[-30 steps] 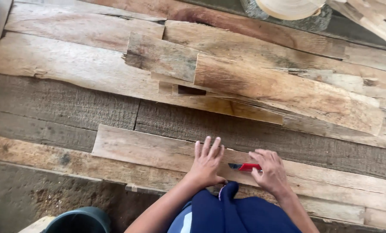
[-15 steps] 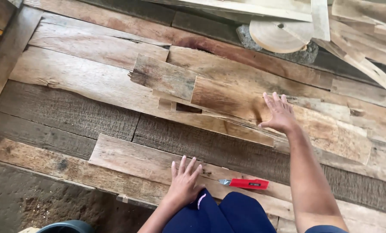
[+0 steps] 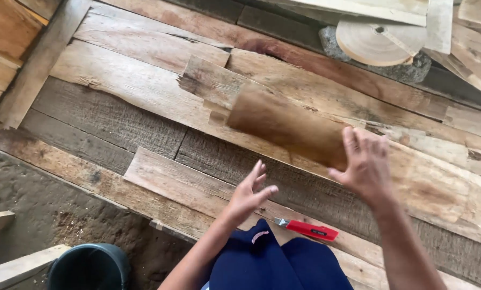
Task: Cutting and fitting thin wood veneer sheets onto a wooden surface using a utility knife.
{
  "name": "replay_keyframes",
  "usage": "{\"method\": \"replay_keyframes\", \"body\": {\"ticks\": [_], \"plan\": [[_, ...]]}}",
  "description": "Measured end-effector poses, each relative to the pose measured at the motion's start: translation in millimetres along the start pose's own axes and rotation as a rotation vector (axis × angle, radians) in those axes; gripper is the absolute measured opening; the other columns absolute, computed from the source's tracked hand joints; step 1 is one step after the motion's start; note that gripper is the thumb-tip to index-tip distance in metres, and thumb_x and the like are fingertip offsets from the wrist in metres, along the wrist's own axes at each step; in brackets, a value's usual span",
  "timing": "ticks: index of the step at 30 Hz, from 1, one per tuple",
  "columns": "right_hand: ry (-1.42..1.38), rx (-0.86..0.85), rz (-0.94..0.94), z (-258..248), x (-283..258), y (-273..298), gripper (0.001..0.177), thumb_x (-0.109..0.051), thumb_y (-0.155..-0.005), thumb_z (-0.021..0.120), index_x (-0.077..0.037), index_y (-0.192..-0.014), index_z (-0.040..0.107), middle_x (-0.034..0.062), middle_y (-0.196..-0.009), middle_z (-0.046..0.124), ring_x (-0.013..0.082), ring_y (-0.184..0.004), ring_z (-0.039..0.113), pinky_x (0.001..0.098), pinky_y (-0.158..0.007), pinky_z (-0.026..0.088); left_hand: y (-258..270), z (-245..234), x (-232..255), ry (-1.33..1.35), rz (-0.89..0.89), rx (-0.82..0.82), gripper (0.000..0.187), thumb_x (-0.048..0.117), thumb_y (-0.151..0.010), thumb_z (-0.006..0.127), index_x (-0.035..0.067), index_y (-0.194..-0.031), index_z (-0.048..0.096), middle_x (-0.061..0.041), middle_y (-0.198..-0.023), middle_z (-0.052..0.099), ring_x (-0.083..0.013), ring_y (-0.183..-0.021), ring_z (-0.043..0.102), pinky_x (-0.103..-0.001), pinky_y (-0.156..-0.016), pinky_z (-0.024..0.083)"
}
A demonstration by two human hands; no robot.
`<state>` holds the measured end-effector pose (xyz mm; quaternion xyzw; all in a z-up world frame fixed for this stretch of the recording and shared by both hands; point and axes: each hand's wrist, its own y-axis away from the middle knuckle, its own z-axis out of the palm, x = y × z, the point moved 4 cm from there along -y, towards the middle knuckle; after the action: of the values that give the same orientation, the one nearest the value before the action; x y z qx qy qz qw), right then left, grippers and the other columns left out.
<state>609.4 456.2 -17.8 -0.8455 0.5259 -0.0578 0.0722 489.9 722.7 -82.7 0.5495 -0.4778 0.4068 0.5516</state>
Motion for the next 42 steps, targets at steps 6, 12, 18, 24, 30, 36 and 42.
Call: {"method": "replay_keyframes", "body": {"ticks": [6,12,18,24,30,36,42], "plan": [[-0.193,-0.041,-0.098,-7,-95,45,0.112,-0.06,-0.063,0.083,-0.016,-0.157,0.042,0.0202,-0.155,0.037,0.0427,-0.143,0.032,0.0696,-0.112,0.02,-13,-3,-81,0.952,-0.333,0.547,0.057,0.027,-0.095,0.076,-0.007,-0.131,0.047,-0.027,-0.116,0.062,-0.0448,-0.1,0.069,-0.066,-0.087,0.057],[-0.461,0.168,0.465,-52,-5,112,0.072,-0.034,-0.084,0.081,-0.002,-0.142,0.055,0.0225,-0.135,0.051,0.0391,-0.127,0.044,0.0489,-0.114,0.032,24,-74,-68,0.893,-0.264,0.699,0.043,0.03,-0.095,0.073,0.006,-0.108,0.039,-0.018,-0.1,0.061,-0.0375,-0.092,0.068,-0.063,-0.08,0.057],[-1.686,-0.275,1.198,-5,23,173,0.07,-0.019,-0.084,0.063,-0.005,-0.149,0.044,0.0189,-0.139,0.059,0.0316,-0.106,0.065,0.0368,-0.086,0.055,32,-78,-59,0.992,-0.26,0.656,0.034,0.029,-0.093,0.073,0.016,-0.09,0.042,-0.01,-0.089,0.068,-0.0297,-0.087,0.071,-0.052,-0.074,0.063],[-1.365,-0.17,1.058,-35,20,202,0.038,0.002,-0.092,0.065,-0.001,-0.13,0.066,0.0193,-0.13,0.071,0.0283,-0.093,0.069,0.034,-0.076,0.058,25,-54,-121,0.902,-0.385,0.822,0.033,0.026,-0.09,0.076,0.02,-0.089,0.044,-0.004,-0.083,0.064,-0.0208,-0.074,0.066,-0.045,-0.061,0.058],[-1.103,-0.098,0.979,-46,37,218,0.036,-0.007,-0.093,0.067,0.0,-0.127,0.062,0.0175,-0.128,0.068,0.0228,-0.077,0.053,0.0339,-0.062,0.044,18,-34,-93,0.845,-0.458,0.794,0.032,0.023,-0.094,0.072,0.016,-0.09,0.042,-0.008,-0.086,0.062,-0.0235,-0.079,0.065,-0.047,-0.063,0.057],[-1.447,-0.031,1.207,38,99,292,0.043,-0.02,-0.101,0.064,-0.014,-0.14,0.048,0.0152,-0.104,0.064,0.0268,-0.084,0.064,0.0384,-0.069,0.052,12,-10,-53,0.99,-0.411,0.606,0.041,0.025,-0.091,0.076,0.017,-0.092,0.036,-0.008,-0.089,0.065,-0.0241,-0.078,0.067,-0.043,-0.063,0.06],[-1.579,0.077,1.197,31,58,272,0.047,0.003,-0.107,0.033,-0.002,-0.153,0.026,0.0321,-0.144,0.043,0.0473,-0.125,0.046,0.0662,-0.102,0.039,1,-28,-56,0.979,-0.368,0.553,0.045,0.027,-0.093,0.074,0.02,-0.086,0.03,-0.008,-0.083,0.068,-0.0259,-0.074,0.071,-0.048,-0.065,0.061]]}}
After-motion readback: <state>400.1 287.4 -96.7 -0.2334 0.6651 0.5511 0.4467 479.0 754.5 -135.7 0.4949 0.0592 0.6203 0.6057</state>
